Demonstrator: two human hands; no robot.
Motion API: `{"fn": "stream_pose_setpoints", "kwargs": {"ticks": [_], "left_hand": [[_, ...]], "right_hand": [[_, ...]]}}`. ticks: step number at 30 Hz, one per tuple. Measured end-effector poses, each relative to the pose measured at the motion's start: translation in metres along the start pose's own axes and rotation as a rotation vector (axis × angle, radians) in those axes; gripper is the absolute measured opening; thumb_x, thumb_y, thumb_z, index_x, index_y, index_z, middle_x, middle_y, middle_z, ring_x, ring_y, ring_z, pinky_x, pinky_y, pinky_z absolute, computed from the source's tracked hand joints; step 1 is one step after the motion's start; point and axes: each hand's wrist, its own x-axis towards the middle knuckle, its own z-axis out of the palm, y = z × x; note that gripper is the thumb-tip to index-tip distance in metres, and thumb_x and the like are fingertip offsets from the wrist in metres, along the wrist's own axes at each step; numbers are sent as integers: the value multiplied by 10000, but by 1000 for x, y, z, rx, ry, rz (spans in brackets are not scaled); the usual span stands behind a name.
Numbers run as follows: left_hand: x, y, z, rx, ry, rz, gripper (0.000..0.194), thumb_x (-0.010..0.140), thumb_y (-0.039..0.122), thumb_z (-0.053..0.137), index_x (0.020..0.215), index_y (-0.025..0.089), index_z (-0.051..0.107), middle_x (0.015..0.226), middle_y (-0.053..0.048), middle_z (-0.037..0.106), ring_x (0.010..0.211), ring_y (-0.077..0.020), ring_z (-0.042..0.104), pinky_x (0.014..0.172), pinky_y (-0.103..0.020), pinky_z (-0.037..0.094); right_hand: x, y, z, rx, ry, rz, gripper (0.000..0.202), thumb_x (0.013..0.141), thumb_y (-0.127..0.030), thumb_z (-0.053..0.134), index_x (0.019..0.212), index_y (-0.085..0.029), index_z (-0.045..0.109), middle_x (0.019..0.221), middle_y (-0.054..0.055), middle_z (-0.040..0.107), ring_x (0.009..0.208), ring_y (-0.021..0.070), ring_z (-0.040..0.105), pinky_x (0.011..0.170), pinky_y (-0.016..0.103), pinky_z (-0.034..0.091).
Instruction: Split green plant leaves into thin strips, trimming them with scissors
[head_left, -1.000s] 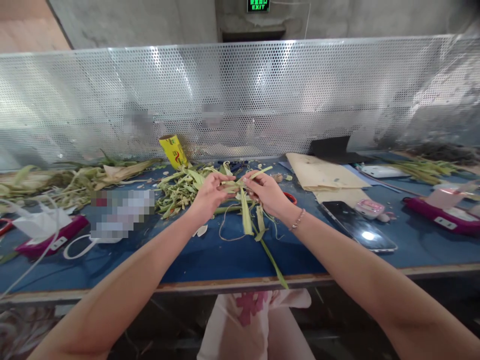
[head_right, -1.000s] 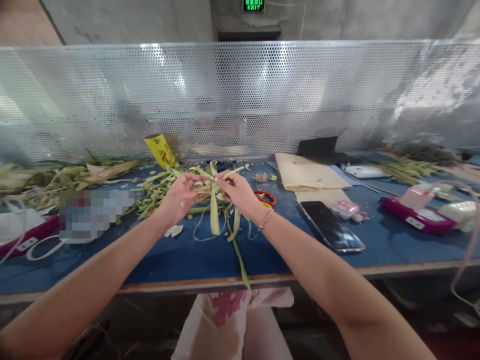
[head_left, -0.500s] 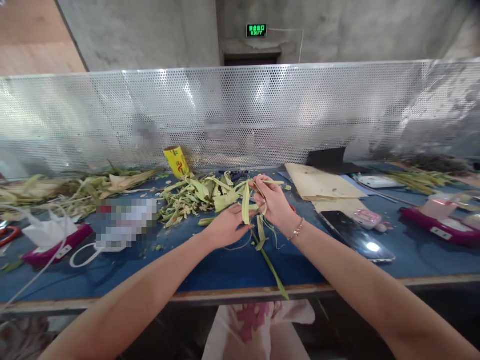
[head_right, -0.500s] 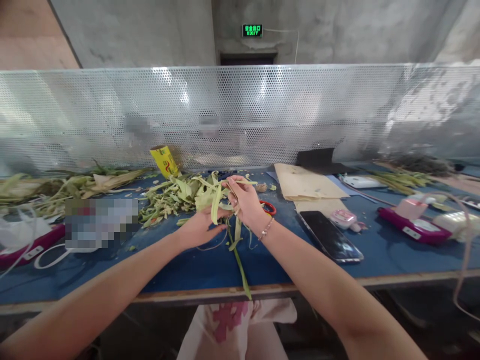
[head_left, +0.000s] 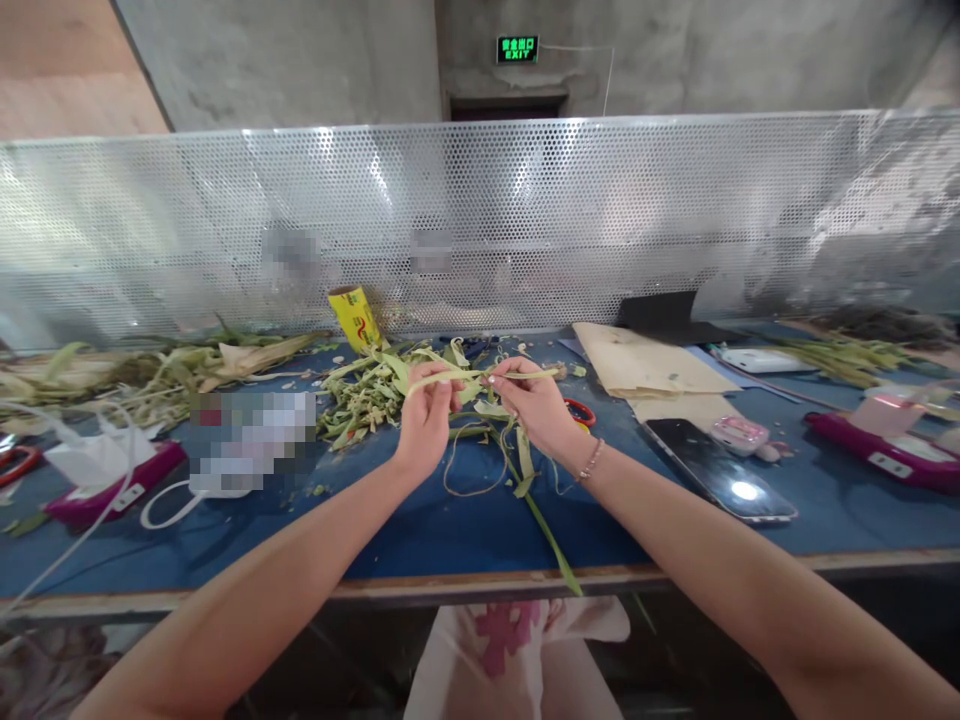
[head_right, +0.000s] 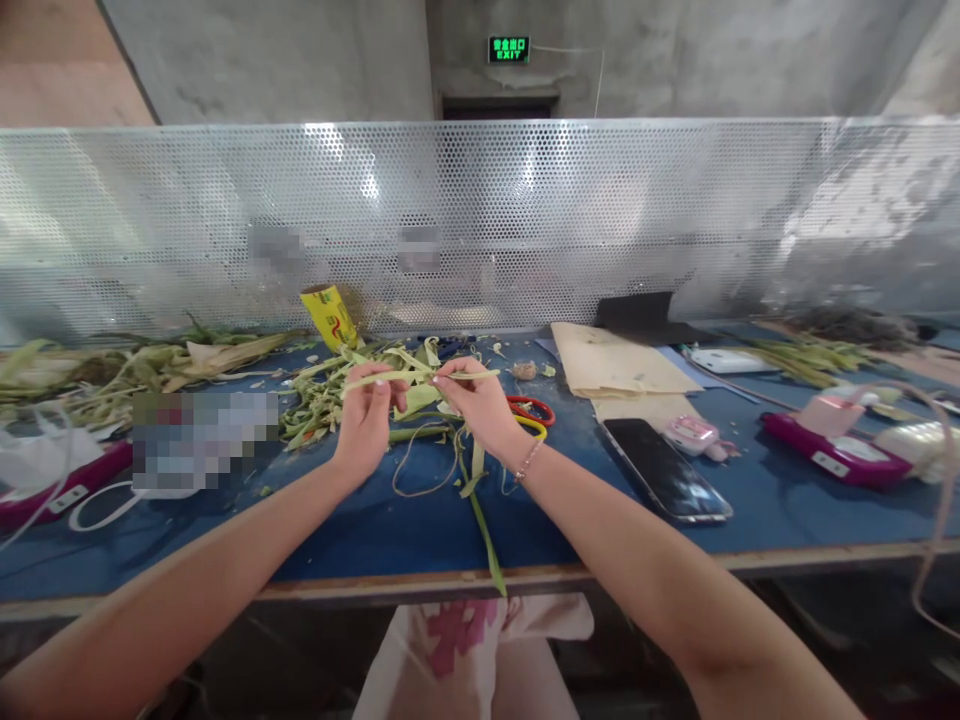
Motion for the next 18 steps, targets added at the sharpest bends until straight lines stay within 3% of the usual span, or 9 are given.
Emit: {"fn": "stream_pose_setpoints", "kwargs": {"ticks": [5, 12, 18], "left_hand": [[5, 1, -4, -111, -109, -81, 355, 787, 508, 430, 869, 182, 545, 715, -14, 580, 518, -76, 472, 520, -226, 399], [9, -9, -3, -282, -249, -293, 401, 686, 527, 560, 654, 136, 639, 584, -13, 565, 493, -70, 462, 486, -220, 372], [10, -15, -5, -371, -282, -482, 277, 573, 383, 718, 555, 113, 659, 582, -31, 600, 513, -57, 477, 508, -203, 389]], "right_hand": [[2, 4, -4, -124, -31, -17, 177, 671, -285, 624, 731, -193, 486, 497, -89, 399, 402, 38, 308, 396, 198, 217], [6, 5, -9, -198, -12, -43, 167, 667, -288, 627, 731, -182, 516, 529, -77, 438, 406, 32, 327, 399, 198, 241], [2, -4, -7, -97, -65, 16, 214, 619, -289, 676, 721, -173, 527, 605, -54, 521, 417, 18, 343, 386, 186, 242]]}}
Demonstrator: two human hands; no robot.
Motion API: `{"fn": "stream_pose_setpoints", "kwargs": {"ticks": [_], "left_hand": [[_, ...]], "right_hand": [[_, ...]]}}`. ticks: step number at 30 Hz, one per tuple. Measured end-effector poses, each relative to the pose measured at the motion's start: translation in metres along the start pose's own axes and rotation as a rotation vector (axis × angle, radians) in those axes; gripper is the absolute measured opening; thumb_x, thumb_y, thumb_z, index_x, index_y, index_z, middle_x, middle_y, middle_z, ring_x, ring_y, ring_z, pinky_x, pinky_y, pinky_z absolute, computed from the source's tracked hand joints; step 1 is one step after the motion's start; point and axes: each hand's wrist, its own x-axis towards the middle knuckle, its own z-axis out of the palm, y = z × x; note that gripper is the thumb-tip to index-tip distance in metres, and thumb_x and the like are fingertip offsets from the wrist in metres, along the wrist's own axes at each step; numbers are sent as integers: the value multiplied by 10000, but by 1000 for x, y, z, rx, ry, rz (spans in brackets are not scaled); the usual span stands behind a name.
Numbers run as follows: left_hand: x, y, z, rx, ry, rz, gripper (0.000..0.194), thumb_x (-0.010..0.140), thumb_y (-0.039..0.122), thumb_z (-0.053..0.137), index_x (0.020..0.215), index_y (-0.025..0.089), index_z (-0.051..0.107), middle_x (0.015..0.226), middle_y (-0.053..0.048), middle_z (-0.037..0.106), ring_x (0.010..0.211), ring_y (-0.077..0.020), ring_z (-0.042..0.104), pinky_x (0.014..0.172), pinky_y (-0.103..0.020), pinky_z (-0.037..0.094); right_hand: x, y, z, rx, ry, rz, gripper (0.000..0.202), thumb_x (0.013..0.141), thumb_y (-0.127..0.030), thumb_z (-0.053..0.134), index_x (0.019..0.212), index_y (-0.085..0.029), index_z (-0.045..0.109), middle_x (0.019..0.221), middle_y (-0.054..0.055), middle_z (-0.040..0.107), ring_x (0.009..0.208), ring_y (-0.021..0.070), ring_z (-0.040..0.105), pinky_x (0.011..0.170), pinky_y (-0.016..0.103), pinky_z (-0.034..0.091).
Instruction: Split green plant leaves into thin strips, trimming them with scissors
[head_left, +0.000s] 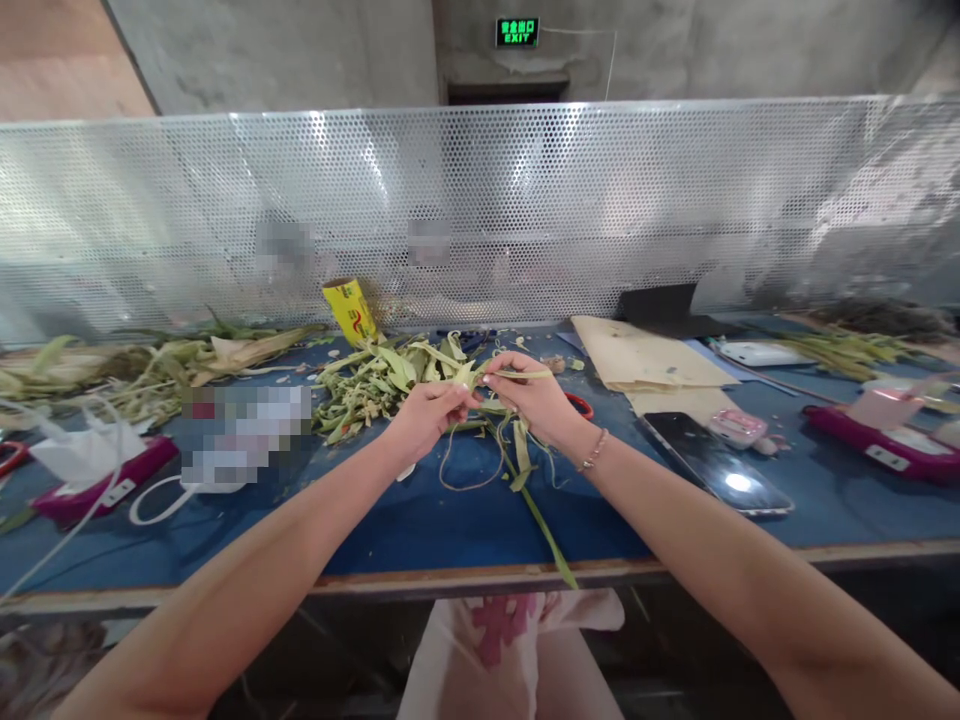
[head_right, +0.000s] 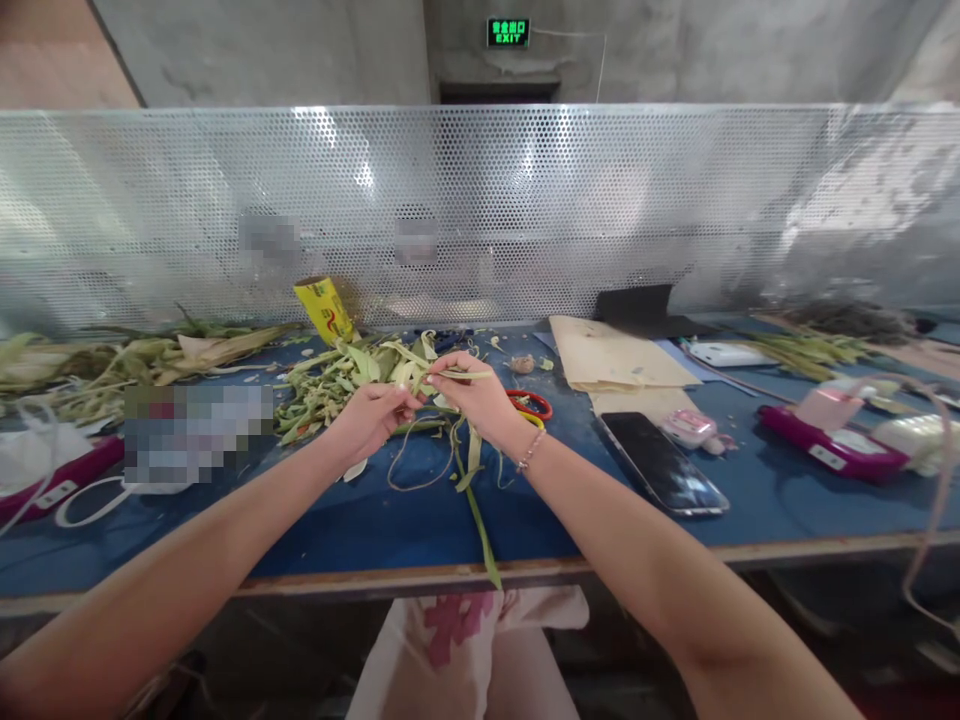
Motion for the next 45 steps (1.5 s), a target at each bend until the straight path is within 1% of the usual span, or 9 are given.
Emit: {"fn": "stream_pose_setpoints", "kwargs": {"ticks": [5, 9, 12, 15, 19, 27, 36, 40, 45], "left_hand": [[-1, 5, 1, -156, -53, 10, 283, 482, 355, 773, 608, 146, 630, 704, -34, 653, 580, -88, 548, 565, -219, 437], [-4, 8, 1, -234, -173, 70, 488, 516, 616, 647, 676, 158, 599, 809, -98, 662, 705, -173, 595, 650, -298, 467], [-6, 4, 0, -148, -292, 137, 657, 507, 752, 513, 759, 152, 607, 817, -121, 644, 762, -204, 585, 661, -317, 461], [-6, -1, 2, 140, -322, 177, 530, 496, 566, 690, 825, 158, 611, 837, -90, 626, 748, -166, 564, 669, -286, 448], [-5, -2, 9, 392, -125, 240, 319, 657, 309, 657, 936, 182, 571, 924, -75, 606, 779, -140, 557, 671, -269, 457], [-6, 9, 8, 488, 213, 404, 141, 766, 305, 529, 807, 175, 497, 676, 11, 541, 585, -86, 520, 600, -240, 445], [-8, 12, 6, 763, 221, 670, 118, 763, 253, 529, 777, 210, 638, 902, -53, 598, 881, -185, 540, 841, -340, 403], [-12, 17, 9, 708, 121, 602, 92, 718, 202, 572, 738, 218, 661, 859, -48, 637, 893, -205, 553, 866, -325, 380], [-12, 15, 11, 596, 219, 466, 72, 652, 172, 634, 699, 207, 675, 771, -36, 641, 832, -200, 550, 811, -286, 377]], "right_hand": [[1, -1, -3, 165, -13, 51, 229, 595, -269, 704, 717, -175, 535, 586, -61, 533, 389, 2, 313, 353, 165, 199], [5, 1, -12, 298, -21, 81, 195, 599, -208, 694, 694, -180, 526, 639, -48, 568, 373, -9, 287, 334, 152, 186], [7, 0, -16, 412, -52, 107, 149, 608, -142, 662, 660, -179, 527, 678, -37, 568, 416, 1, 340, 345, 138, 239], [7, -5, -18, 547, -55, 130, 131, 598, -77, 607, 636, -176, 530, 661, -43, 539, 449, 6, 372, 360, 116, 280], [5, -6, -18, 597, -105, 154, 135, 578, -36, 568, 615, -161, 531, 662, -37, 526, 535, 19, 464, 398, 98, 331], [4, -1, -9, 478, -125, 323, 102, 645, -41, 543, 640, -144, 543, 574, -24, 533, 546, 36, 511, 488, 114, 413], [3, -4, -6, 455, -99, 431, 121, 691, -12, 514, 673, -112, 579, 610, -16, 564, 532, 25, 558, 564, 100, 485], [3, -1, -7, 450, -155, 413, 89, 672, -33, 573, 693, -116, 596, 632, -11, 578, 547, 31, 569, 564, 100, 496], [1, -1, -4, 406, -150, 386, 95, 639, -69, 635, 692, -128, 584, 618, -21, 575, 540, 31, 556, 558, 114, 491]]}}
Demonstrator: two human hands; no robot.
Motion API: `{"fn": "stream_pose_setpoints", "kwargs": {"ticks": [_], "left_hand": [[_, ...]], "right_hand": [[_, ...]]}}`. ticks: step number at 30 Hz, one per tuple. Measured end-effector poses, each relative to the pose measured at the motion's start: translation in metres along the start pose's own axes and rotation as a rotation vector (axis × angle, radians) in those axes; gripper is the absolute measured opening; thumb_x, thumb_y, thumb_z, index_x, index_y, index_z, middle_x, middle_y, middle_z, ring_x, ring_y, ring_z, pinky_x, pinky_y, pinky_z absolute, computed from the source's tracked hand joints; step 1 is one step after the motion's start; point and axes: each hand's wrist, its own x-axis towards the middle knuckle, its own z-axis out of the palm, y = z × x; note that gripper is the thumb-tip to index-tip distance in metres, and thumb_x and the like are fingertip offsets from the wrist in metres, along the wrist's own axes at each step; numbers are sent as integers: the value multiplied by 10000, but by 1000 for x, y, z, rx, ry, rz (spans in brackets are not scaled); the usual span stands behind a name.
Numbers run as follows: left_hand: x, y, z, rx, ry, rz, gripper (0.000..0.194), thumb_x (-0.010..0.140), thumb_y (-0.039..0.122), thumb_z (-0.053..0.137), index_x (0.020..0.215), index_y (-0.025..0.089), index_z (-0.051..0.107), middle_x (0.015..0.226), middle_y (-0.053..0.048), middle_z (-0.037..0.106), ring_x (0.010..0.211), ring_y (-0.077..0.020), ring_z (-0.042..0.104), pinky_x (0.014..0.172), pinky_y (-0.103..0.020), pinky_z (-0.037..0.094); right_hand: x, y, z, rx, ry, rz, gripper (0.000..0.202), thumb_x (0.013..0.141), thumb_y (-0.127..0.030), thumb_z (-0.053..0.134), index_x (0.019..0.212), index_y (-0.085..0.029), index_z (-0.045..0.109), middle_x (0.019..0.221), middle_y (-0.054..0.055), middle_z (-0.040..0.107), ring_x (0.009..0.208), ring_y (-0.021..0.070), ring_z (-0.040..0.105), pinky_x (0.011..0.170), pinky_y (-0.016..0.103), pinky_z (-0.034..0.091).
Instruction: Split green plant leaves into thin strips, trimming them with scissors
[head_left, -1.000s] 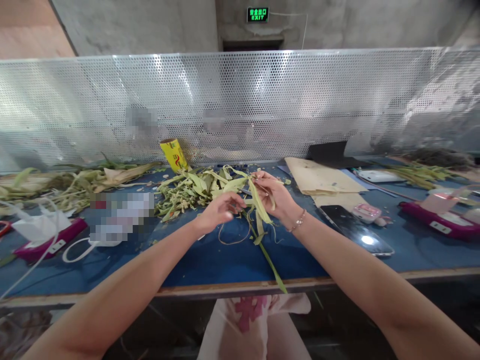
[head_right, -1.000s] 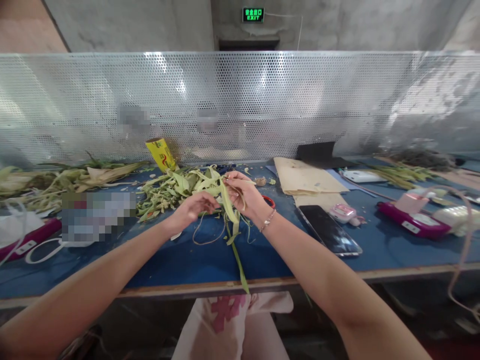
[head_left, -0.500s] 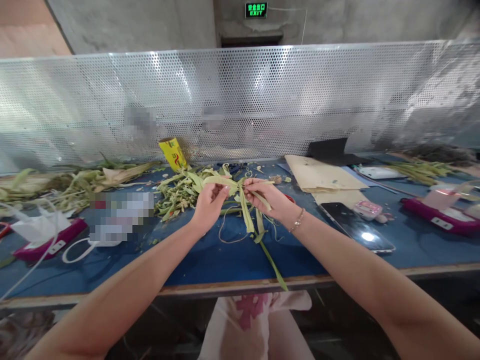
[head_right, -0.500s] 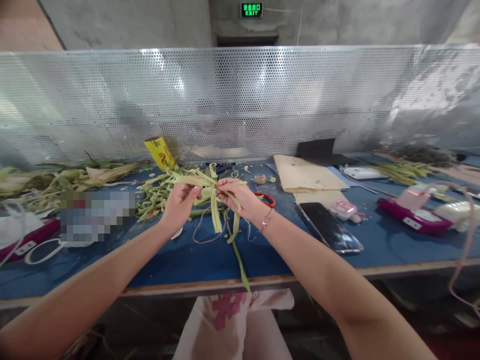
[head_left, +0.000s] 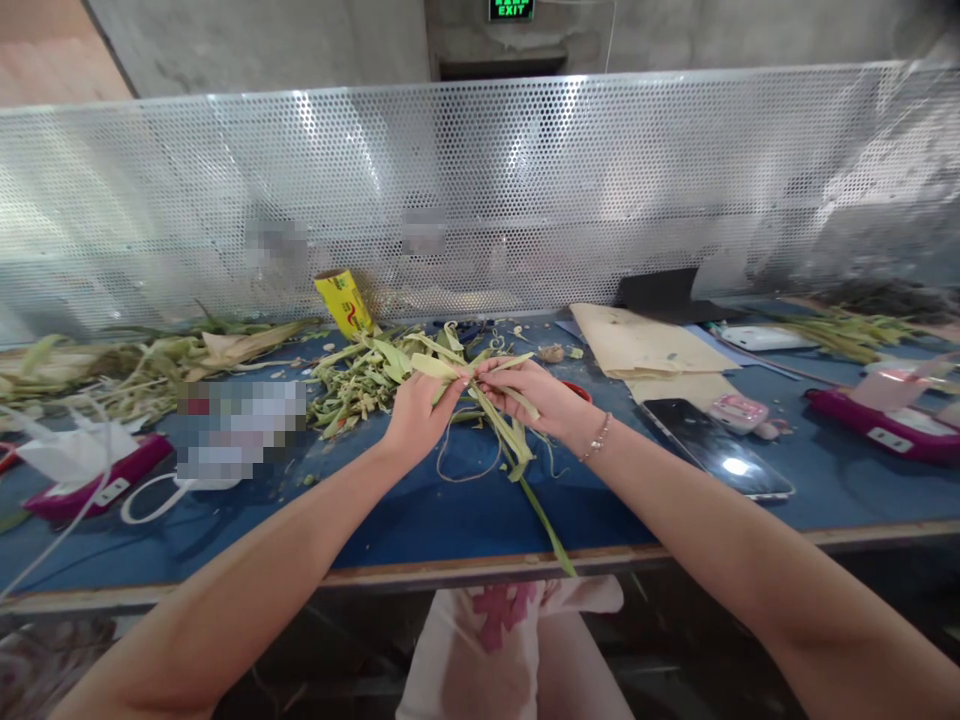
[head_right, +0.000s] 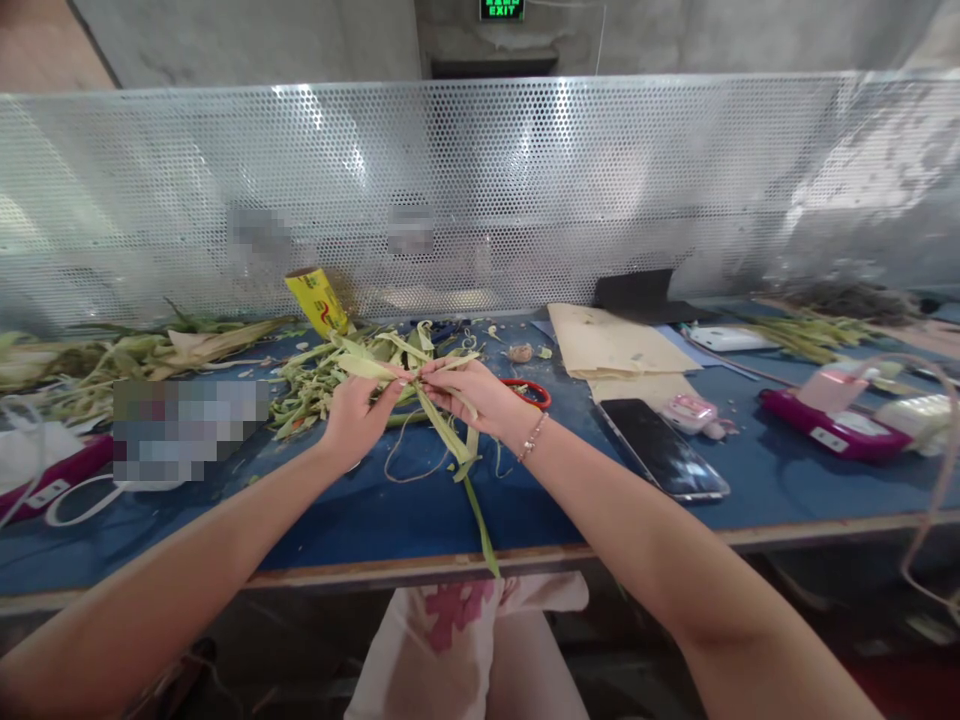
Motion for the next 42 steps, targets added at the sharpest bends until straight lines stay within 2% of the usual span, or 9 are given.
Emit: {"fn": "stream_pose_setpoints", "kwargs": {"ticks": [4, 6, 10, 12, 15, 17, 26, 37, 42], "left_hand": [[2, -4, 3, 33, 53, -119, 75, 697, 218, 602, 637, 177, 620, 634, -10, 582, 644, -145, 522, 645, -247, 379], [3, -7, 4, 17, 84, -206, 150, 721, 254, 582, 601, 166, 565, 570, 6, 534, 546, -117, 480, 555, -233, 355], [5, -11, 6, -158, 85, -333, 161, 740, 274, 562, 638, 159, 517, 574, 15, 517, 521, -103, 504, 512, -223, 368], [5, -13, 7, -215, 58, -342, 159, 738, 275, 565, 646, 161, 503, 576, 22, 510, 510, -99, 511, 512, -226, 385], [4, -14, 9, -277, 39, -366, 196, 728, 276, 578, 611, 161, 471, 539, 37, 477, 460, -74, 459, 468, -210, 359], [4, -13, 10, -332, 54, -421, 214, 722, 278, 586, 597, 156, 463, 519, 45, 456, 444, -57, 419, 439, -194, 324], [7, -10, 12, -598, 132, -669, 198, 724, 220, 593, 587, 150, 468, 449, 60, 415, 406, -50, 395, 398, -186, 298], [6, -13, 17, -671, 223, -690, 261, 703, 204, 623, 543, 153, 424, 472, 59, 420, 409, -40, 379, 386, -188, 293], [5, -11, 14, -754, 86, -572, 191, 671, 197, 640, 588, 152, 475, 530, 46, 464, 460, -49, 429, 412, -188, 332]], "right_hand": [[1, 4, 3, -140, 50, -17, 139, 661, -125, 630, 765, -152, 540, 653, -26, 552, 580, 48, 547, 588, 167, 488], [3, 5, 1, -279, 159, -86, 210, 673, -148, 614, 855, -170, 510, 748, -13, 539, 643, 69, 544, 627, 216, 492], [0, 0, -5, -804, 388, -531, 452, 644, -127, 620, 1067, -195, 478, 1040, 68, 471, 877, 149, 506, 746, 319, 473], [-4, -4, -5, -1023, 184, -719, 387, 715, -121, 548, 1087, -221, 508, 1093, 80, 466, 924, 164, 498, 780, 344, 461], [-11, -5, 2, -1165, -188, -849, 248, 819, -119, 416, 956, -230, 589, 990, 64, 547, 947, 156, 522, 840, 353, 444], [-13, -2, 6, -1211, -282, -904, 231, 831, -125, 412, 933, -213, 600, 977, 76, 566, 970, 157, 524, 865, 350, 439], [-9, 13, 6, -1392, -341, -864, 103, 804, -191, 512, 755, -177, 601, 879, 69, 604, 871, 157, 562, 829, 341, 463], [-5, 22, 8, -1315, -312, -739, 147, 730, -62, 563, 675, -188, 616, 813, 23, 621, 794, 121, 582, 762, 277, 475], [-1, 25, 5, -1297, -254, -799, 151, 742, -66, 541, 682, -187, 609, 795, 30, 609, 790, 130, 577, 742, 287, 481]]}}
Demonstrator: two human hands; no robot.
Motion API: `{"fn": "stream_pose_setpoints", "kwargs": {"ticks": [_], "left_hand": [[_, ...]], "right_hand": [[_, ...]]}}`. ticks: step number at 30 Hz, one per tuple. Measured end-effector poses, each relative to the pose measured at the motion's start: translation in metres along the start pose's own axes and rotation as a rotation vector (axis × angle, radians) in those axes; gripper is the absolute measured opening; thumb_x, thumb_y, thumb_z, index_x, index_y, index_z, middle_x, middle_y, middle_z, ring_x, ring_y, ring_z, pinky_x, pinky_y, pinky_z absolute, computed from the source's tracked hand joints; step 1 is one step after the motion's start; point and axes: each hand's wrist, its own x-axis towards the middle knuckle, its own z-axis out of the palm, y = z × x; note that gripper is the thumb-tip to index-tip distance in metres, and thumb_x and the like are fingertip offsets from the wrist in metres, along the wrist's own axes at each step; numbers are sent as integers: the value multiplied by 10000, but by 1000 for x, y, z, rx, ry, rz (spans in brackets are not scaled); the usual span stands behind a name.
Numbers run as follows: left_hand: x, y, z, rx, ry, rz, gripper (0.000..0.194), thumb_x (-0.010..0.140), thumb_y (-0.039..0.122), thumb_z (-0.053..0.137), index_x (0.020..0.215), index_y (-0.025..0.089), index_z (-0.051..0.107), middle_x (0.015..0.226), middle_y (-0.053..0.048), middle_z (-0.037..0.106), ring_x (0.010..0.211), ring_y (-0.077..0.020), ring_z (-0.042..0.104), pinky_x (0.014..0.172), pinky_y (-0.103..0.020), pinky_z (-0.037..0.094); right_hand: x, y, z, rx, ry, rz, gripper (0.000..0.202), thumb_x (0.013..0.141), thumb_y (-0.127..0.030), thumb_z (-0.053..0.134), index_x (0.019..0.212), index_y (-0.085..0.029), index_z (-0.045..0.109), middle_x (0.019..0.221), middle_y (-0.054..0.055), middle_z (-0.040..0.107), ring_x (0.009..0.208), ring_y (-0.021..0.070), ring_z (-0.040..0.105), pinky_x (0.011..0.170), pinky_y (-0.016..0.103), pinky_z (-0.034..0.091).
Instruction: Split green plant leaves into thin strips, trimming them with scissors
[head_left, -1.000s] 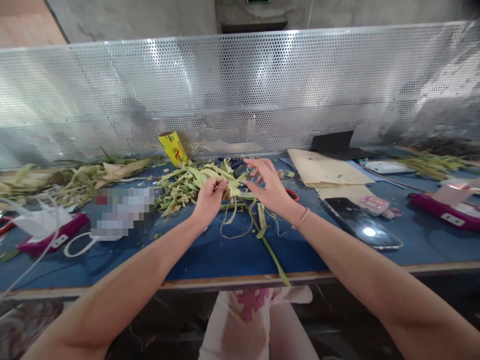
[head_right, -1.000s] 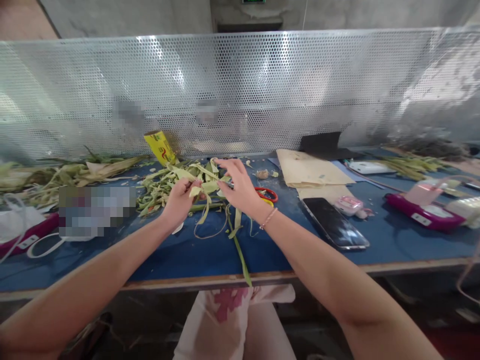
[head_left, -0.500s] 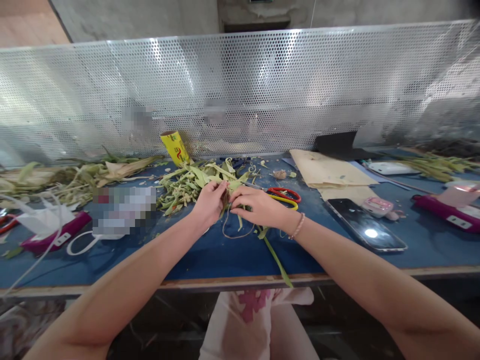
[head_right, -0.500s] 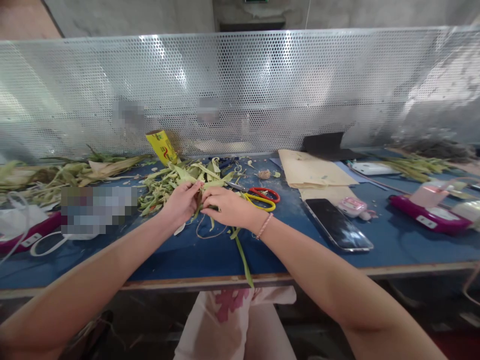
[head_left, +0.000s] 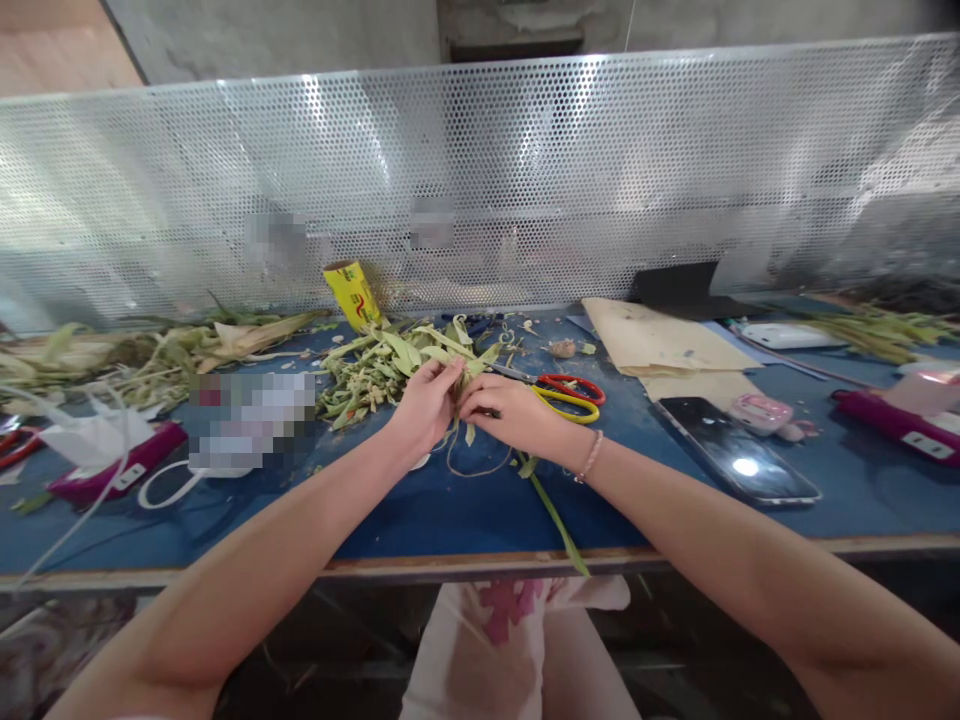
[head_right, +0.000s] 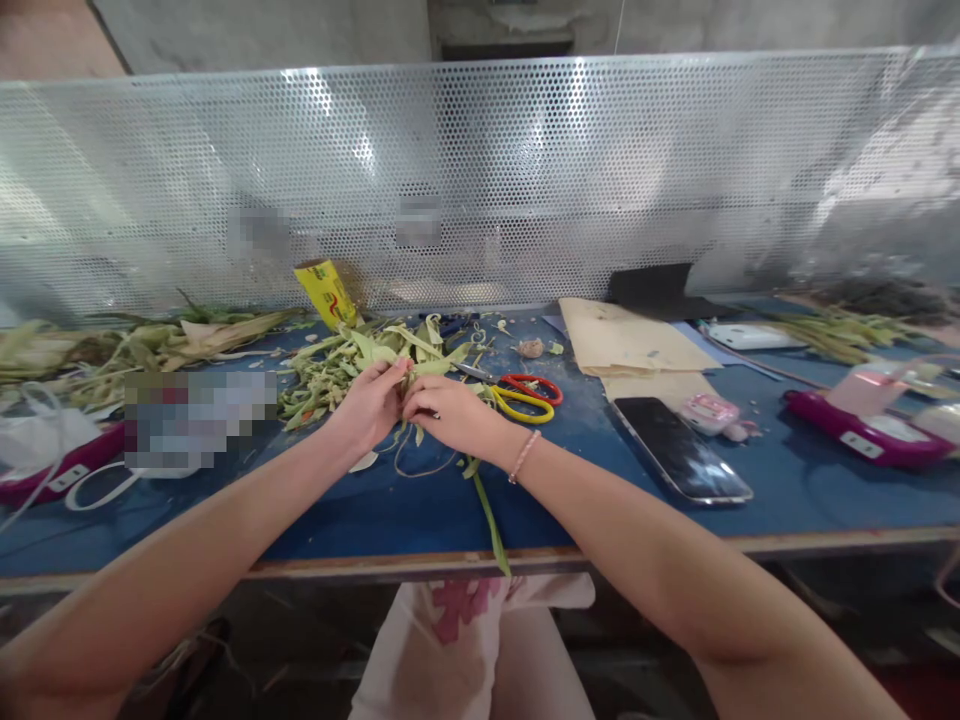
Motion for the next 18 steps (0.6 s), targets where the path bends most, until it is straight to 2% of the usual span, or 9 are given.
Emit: {"fn": "stream_pose_setpoints", "kwargs": {"ticks": [2, 4, 9, 15, 18], "left_hand": [[-1, 2, -1, 15, -88, 22, 148, 638, 177, 659, 645, 156, 512, 549, 46, 482, 479, -56, 455, 423, -188, 348], [-2, 4, -2, 37, -119, 54, 159, 614, 150, 666, 703, 161, 534, 593, 41, 512, 515, -60, 488, 449, -185, 373], [-4, 10, 1, 43, -102, 176, 204, 562, 72, 661, 706, 154, 543, 684, 32, 548, 604, -52, 527, 545, -175, 412], [-5, 11, 1, 49, -110, 221, 216, 542, 45, 655, 689, 158, 545, 687, 40, 542, 615, -44, 513, 579, -173, 409], [-6, 10, 0, 57, -151, 233, 204, 566, 67, 664, 709, 158, 552, 689, 35, 543, 619, -47, 515, 572, -172, 409]], "right_hand": [[0, 2, 0, -26, 29, -40, 160, 758, -68, 514, 700, -188, 602, 799, 36, 598, 799, 133, 571, 750, 291, 481], [0, 3, -1, -46, 44, -90, 173, 776, -69, 480, 727, -188, 597, 805, 42, 586, 814, 135, 562, 760, 293, 479], [-1, 4, -4, -72, 89, -119, 165, 801, -90, 455, 764, -171, 594, 824, 60, 570, 837, 144, 548, 768, 295, 474], [0, 2, -6, -77, 86, -122, 166, 803, -88, 455, 769, -174, 592, 833, 55, 565, 829, 138, 549, 764, 286, 475], [0, 1, -7, -88, 91, -132, 167, 800, -75, 454, 773, -158, 596, 837, 65, 566, 836, 140, 545, 770, 285, 476]]}}
